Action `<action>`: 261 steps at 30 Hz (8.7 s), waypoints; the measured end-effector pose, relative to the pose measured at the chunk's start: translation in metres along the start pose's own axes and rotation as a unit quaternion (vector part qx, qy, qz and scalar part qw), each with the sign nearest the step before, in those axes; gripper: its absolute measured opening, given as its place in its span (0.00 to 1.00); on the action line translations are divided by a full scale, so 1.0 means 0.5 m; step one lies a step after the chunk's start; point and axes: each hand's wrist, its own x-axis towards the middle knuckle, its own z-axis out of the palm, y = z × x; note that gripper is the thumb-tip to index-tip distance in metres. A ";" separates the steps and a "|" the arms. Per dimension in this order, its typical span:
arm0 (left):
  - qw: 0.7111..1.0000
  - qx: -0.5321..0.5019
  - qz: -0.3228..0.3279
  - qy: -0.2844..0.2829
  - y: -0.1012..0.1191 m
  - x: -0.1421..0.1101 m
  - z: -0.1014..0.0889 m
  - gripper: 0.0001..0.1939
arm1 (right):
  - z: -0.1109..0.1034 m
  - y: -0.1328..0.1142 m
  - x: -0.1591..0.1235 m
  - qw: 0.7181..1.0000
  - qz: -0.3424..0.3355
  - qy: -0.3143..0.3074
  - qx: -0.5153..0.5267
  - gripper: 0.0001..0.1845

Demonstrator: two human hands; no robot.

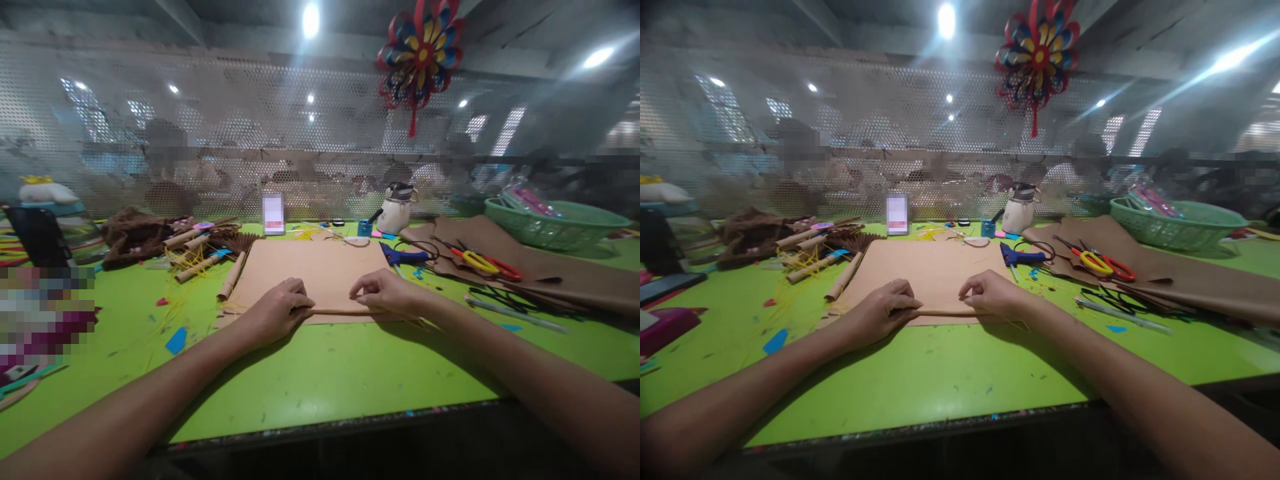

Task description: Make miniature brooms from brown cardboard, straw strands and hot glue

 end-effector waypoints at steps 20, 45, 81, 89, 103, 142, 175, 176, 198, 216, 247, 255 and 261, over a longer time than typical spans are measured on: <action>0.999 0.034 -0.030 -0.018 0.023 0.004 -0.013 0.11 | 0.068 -0.009 -0.007 0.938 -0.229 0.143 -0.217 0.10; 0.991 -0.047 -0.106 -0.068 0.001 0.037 -0.030 0.09 | 0.031 0.006 0.044 0.991 -0.119 -0.003 0.062 0.13; 0.990 0.137 -0.003 0.028 0.015 0.019 0.009 0.13 | 0.012 0.043 -0.013 0.935 -0.244 0.099 -0.238 0.15; 0.992 0.119 0.008 0.042 0.009 0.024 0.013 0.15 | 0.004 0.077 -0.042 0.944 -0.217 0.120 -0.218 0.16; 0.992 0.117 0.008 0.041 0.007 0.024 0.016 0.16 | 0.028 0.031 0.010 0.890 -0.265 0.134 -0.347 0.17; 0.996 -0.010 -0.088 0.006 0.000 0.036 -0.006 0.09 | 0.009 0.017 0.026 0.991 -0.093 0.090 -0.025 0.07; 0.997 0.019 -0.081 -0.008 -0.014 0.043 0.001 0.15 | 0.034 0.034 -0.014 0.896 -0.196 0.137 -0.375 0.17; 0.996 0.022 -0.083 -0.006 -0.013 0.043 0.002 0.16 | 0.031 0.036 -0.014 0.900 -0.202 0.130 -0.363 0.17; 0.995 0.063 -0.073 0.031 0.006 0.029 0.014 0.14 | 0.020 0.049 -0.010 0.935 -0.208 0.114 -0.262 0.15; 0.991 0.127 -0.031 0.003 0.005 0.041 0.010 0.15 | 0.016 0.070 0.014 0.952 -0.208 0.144 -0.173 0.13; 0.997 0.063 -0.048 0.021 -0.032 0.039 0.015 0.13 | 0.020 0.062 0.019 0.951 -0.197 0.143 -0.191 0.09; 0.997 0.040 -0.062 0.000 -0.028 0.032 -0.003 0.13 | 0.031 0.047 0.010 0.949 -0.199 0.136 -0.201 0.15; 0.998 0.019 -0.045 -0.048 -0.021 0.014 -0.022 0.13 | 0.038 0.042 -0.003 0.955 -0.217 0.118 -0.166 0.11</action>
